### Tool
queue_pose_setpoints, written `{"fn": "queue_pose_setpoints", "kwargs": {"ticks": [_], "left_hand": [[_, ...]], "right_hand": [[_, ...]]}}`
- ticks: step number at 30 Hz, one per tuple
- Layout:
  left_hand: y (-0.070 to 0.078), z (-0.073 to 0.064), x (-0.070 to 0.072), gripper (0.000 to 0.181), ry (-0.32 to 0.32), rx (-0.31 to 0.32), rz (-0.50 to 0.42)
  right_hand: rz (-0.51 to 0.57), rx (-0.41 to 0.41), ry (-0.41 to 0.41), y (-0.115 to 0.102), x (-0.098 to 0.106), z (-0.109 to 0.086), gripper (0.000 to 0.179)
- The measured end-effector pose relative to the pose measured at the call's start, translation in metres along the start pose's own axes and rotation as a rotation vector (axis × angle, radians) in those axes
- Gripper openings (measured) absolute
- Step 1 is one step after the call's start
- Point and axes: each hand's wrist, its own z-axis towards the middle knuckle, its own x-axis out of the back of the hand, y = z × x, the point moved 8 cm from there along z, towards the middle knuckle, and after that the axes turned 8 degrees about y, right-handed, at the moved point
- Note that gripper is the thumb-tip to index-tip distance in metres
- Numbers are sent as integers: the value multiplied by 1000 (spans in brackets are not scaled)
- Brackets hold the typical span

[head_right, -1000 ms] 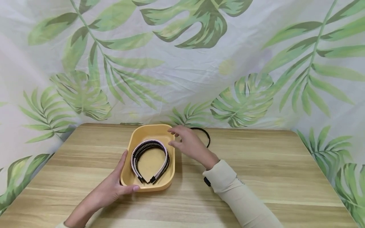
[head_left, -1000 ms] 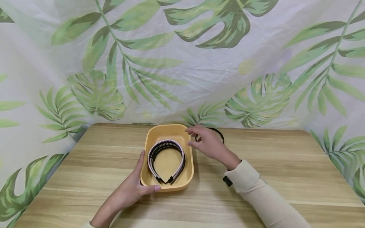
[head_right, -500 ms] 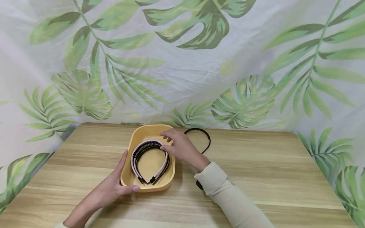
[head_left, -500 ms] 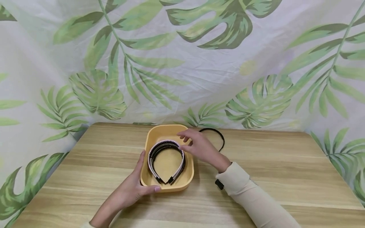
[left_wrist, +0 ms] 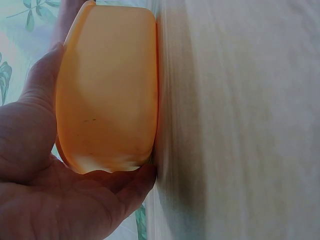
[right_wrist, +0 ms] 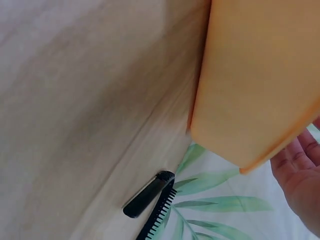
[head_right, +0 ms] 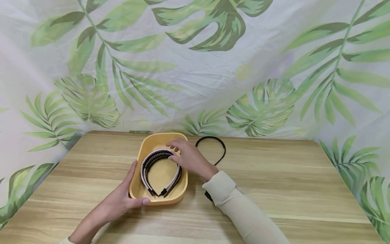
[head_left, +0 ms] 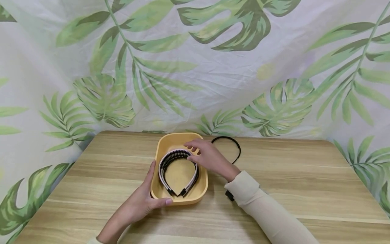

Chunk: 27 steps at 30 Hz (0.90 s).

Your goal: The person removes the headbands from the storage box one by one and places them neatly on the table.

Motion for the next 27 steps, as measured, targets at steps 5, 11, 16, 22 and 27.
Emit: {"fn": "queue_pose_setpoints", "kwargs": {"ticks": [5,11,16,22,27], "left_hand": [[-3,0,0,140,0,18,-1],[-2,-1,1,139,6,12,-1],[-2,-1,1,139,9,5,7],[-2,-1,1,139,7,6,36],[-1,0,1,139,5,5,25]], "right_hand": [[-7,-11,-16,3,-6,5,41],[-14,-9,-34,5,-11,10,40],[-22,7,-56,6,-15,13,40],[-42,11,-65,9,-18,16,40],[-47,-22,-62,12,-20,19,40]]}}
